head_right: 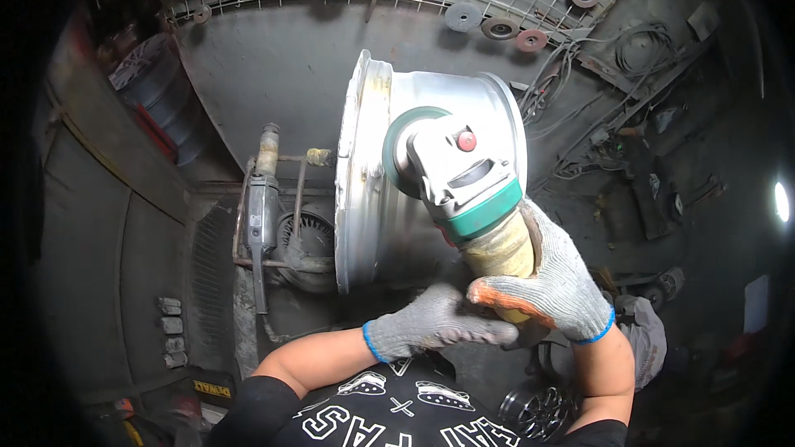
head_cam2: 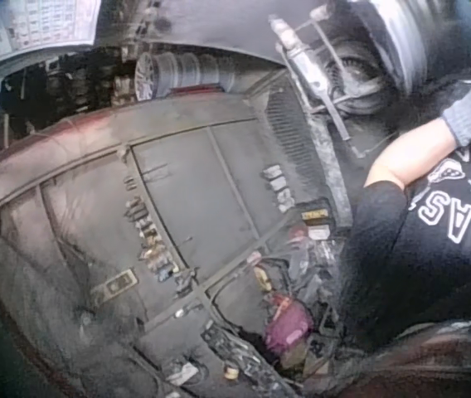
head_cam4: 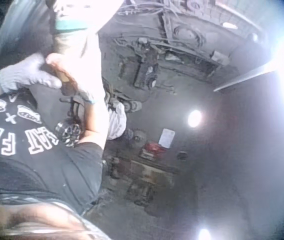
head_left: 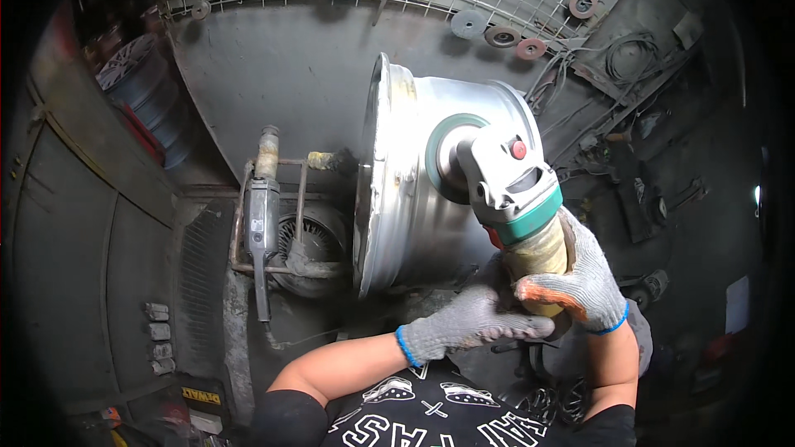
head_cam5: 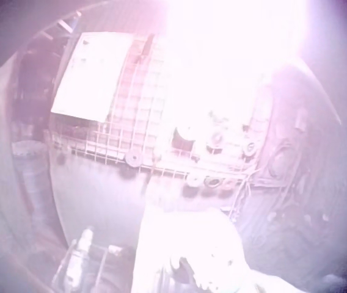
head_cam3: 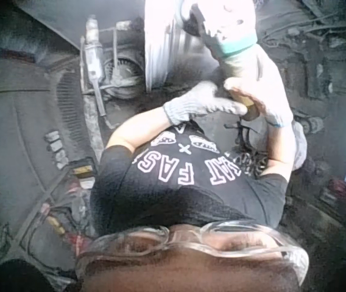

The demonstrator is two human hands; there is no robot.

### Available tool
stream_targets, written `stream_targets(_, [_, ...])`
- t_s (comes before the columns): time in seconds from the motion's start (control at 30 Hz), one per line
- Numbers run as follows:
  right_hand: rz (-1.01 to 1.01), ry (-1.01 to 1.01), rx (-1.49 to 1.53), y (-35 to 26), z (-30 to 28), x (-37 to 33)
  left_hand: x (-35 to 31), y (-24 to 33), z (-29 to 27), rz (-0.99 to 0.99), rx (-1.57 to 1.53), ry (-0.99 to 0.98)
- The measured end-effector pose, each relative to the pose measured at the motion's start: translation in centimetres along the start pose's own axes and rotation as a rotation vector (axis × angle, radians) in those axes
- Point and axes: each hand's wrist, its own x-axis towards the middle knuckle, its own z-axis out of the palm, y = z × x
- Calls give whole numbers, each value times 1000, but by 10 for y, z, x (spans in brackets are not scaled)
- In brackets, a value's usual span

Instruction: The person uses a power grinder to smooth the edges and surface of a metal car rim.

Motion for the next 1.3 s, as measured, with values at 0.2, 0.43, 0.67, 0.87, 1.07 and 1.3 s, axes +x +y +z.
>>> stream_targets(0.2, [-22, -70, -238, 0, -20, 16, 9, -19, 2, -55, -262, -91])
stream_targets(0.43, [-64, -211, -410, -10, -45, 43, 35, -28, 9, -11, -285, 3])
stream_targets(0.67, [-142, -394, -585, -19, -61, 75, 63, -19, 8, 8, -207, 99])
stream_targets(0.87, [-25, -447, -649, -28, -61, 92, 75, -11, 6, -8, -143, 185])
stream_targets(1.07, [-48, -448, -629, -27, -64, 103, 92, -46, 10, 100, -180, 129])
stream_targets(1.3, [-153, -461, -722, -31, -74, 113, 106, -31, 4, 265, 20, 108])
